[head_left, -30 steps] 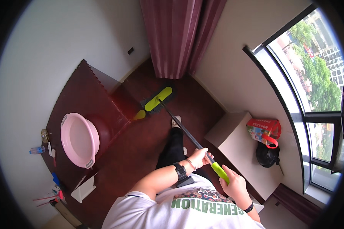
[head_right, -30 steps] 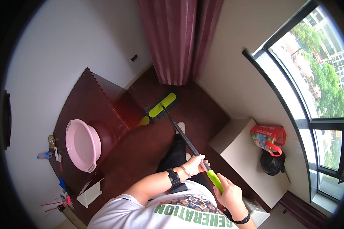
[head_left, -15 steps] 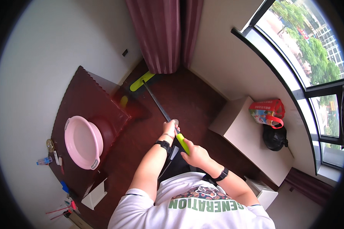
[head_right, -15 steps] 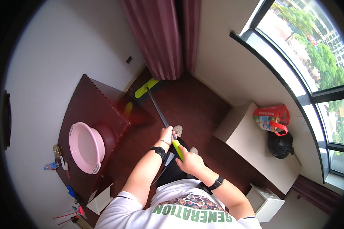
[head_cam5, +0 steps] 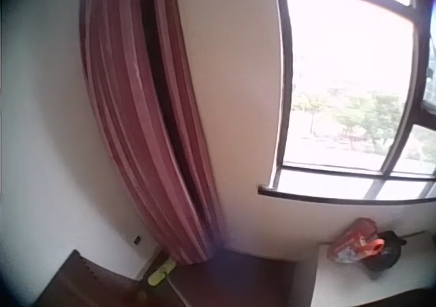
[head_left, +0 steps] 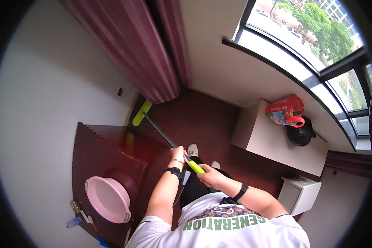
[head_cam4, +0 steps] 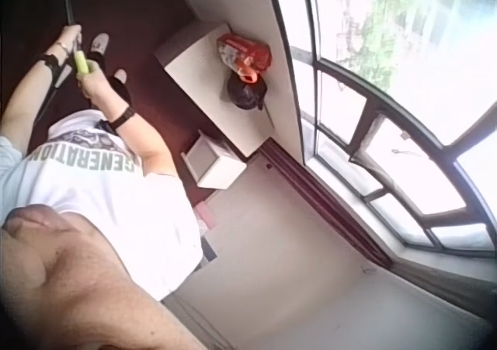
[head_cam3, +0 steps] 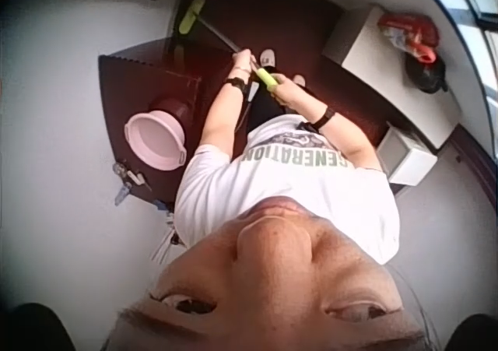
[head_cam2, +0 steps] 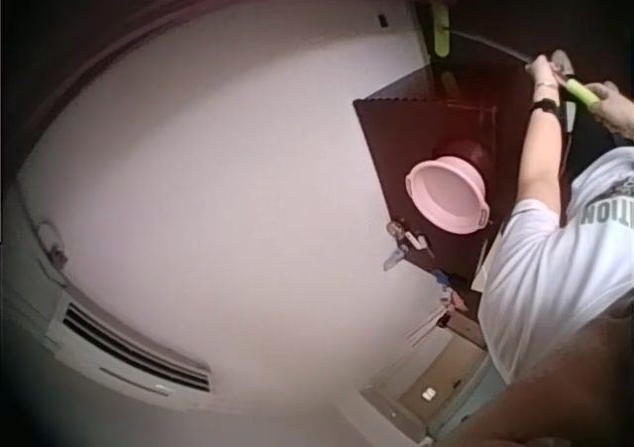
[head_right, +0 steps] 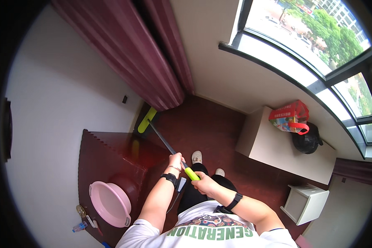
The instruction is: The recorder is mopping the hardwood floor in a bedroom using a flat mop.
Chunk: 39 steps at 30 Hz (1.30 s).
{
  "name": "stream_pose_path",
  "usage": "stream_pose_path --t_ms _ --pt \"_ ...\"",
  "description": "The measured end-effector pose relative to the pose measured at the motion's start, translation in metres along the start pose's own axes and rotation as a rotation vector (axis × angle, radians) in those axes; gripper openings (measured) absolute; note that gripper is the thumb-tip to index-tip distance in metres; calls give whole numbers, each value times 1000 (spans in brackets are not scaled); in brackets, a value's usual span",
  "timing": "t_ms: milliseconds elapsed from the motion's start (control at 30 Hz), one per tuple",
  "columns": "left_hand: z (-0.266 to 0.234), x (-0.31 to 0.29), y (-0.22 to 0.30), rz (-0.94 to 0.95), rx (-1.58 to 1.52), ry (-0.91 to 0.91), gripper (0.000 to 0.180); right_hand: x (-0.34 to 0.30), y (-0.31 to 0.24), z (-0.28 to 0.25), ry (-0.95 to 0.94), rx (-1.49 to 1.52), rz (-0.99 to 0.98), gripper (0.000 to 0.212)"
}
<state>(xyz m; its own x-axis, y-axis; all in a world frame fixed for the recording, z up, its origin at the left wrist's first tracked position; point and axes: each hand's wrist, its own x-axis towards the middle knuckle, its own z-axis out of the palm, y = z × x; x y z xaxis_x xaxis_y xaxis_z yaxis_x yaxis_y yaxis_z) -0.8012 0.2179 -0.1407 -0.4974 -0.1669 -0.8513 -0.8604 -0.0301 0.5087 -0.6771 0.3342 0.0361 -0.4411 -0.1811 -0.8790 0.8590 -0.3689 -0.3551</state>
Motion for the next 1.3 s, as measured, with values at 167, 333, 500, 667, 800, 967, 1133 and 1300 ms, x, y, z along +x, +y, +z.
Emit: stream_pose_path --t_ms 167,333,500,667,800,967,1133,1300 --pt "67 -73 -49 -224 -118 -190 13 -88 6 -76 150 18 -33 44" --pt "92 -118 -101 -436 -205 -322 26 -152 9 -96 327 -224 -126 37" --pt "84 -120 -53 -238 -130 -265 7 -137 -15 -74 331 -478 -168 47" --pt "77 -85 -1 -135 -173 -225 4 -92 -55 -54 279 -684 -289 49" --pt "49 -10 11 -81 -29 -152 12 -18 -32 -35 223 -694 -388 51" --pt "-9 54 45 -54 117 -81 1 47 -27 24 145 -679 -348 57" --pt "28 28 48 -19 110 -56 5 30 -37 1 270 -722 -326 54" --pt "73 -30 -5 -184 86 -382 43 -64 -45 -38 422 -631 -257 41"
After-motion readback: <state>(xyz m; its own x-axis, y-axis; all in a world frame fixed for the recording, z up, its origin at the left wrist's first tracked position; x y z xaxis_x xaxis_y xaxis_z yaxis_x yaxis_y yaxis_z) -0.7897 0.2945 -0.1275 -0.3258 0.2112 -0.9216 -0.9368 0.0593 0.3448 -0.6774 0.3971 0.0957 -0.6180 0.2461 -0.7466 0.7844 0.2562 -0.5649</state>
